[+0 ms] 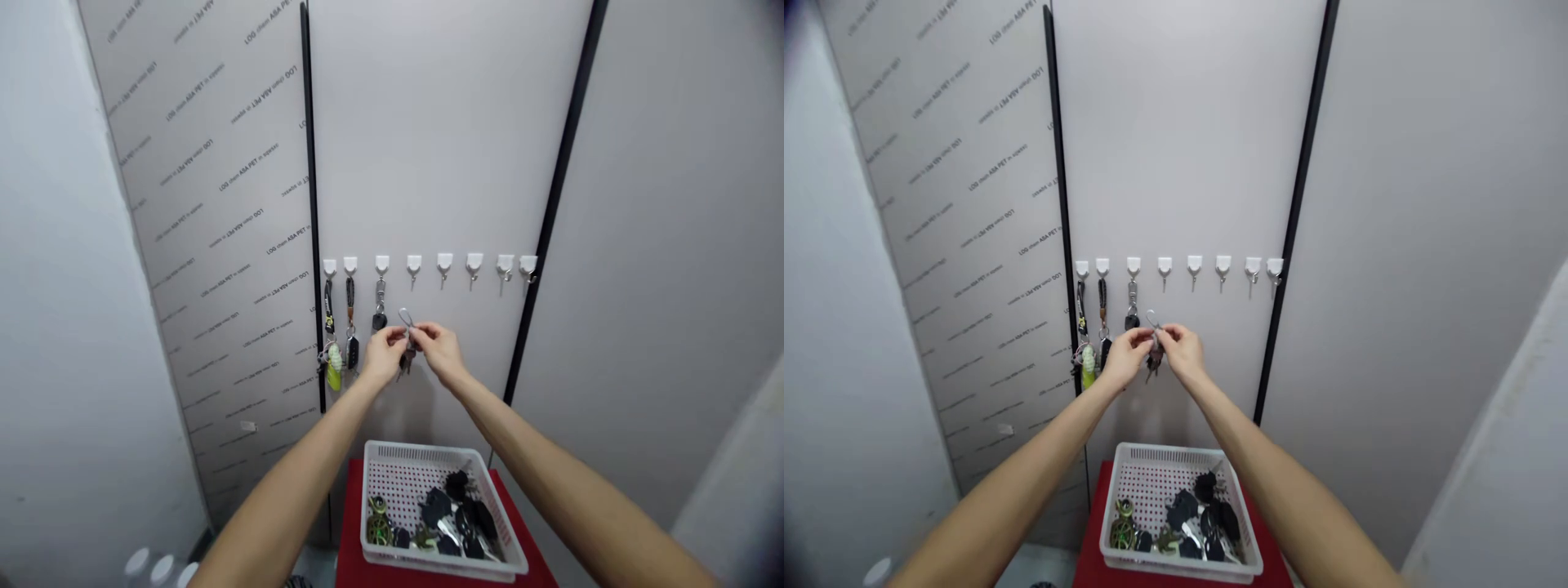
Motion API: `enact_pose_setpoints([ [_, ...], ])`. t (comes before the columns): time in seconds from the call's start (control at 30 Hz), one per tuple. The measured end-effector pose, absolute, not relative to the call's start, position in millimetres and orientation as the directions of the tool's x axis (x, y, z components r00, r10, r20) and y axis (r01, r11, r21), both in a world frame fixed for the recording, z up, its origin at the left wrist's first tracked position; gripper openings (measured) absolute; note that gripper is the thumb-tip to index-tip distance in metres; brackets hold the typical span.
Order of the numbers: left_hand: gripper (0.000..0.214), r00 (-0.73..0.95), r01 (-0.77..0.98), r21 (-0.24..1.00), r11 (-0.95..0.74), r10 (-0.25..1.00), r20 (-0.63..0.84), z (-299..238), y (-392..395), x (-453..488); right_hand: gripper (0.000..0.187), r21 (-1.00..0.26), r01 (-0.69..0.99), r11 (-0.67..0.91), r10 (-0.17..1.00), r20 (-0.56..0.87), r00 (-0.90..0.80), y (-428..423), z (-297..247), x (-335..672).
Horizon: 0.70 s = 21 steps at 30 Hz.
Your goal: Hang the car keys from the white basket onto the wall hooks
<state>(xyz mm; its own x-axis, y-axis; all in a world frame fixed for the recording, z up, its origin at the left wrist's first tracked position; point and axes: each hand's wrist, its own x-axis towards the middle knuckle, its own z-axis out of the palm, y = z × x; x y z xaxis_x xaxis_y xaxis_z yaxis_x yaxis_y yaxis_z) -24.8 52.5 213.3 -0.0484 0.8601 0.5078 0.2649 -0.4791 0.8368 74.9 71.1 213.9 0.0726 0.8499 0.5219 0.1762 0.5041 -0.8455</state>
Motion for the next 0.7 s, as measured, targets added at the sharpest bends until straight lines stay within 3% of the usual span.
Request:
enact_pose_setpoints([
  [0.17,0.029,-0.01,0.446,0.679,-0.583,0.755,0.655,241,58,-19,0.022,-0.838,0.161,0.522,0.809,0.546,0.217,87,254,69],
  [0.3,0.032,0.004,0.556,0.609,-0.565,0.735,0.678,254,64,-16,0.018,-0.871,0.131,0.474,0.827,0.491,0.273,91,267,67],
  [0.5,0.032,0.03,0.621,0.583,-0.524,0.759,0.65,249,68,-15,0.016,-0.907,0.153,0.393,0.862,0.421,0.281,101,263,67],
  [0.7,0.033,0.01,0.616,0.62,-0.486,0.791,0.611,236,72,-19,0.022,-0.871,0.286,0.4,0.846,0.471,0.251,114,250,71],
])
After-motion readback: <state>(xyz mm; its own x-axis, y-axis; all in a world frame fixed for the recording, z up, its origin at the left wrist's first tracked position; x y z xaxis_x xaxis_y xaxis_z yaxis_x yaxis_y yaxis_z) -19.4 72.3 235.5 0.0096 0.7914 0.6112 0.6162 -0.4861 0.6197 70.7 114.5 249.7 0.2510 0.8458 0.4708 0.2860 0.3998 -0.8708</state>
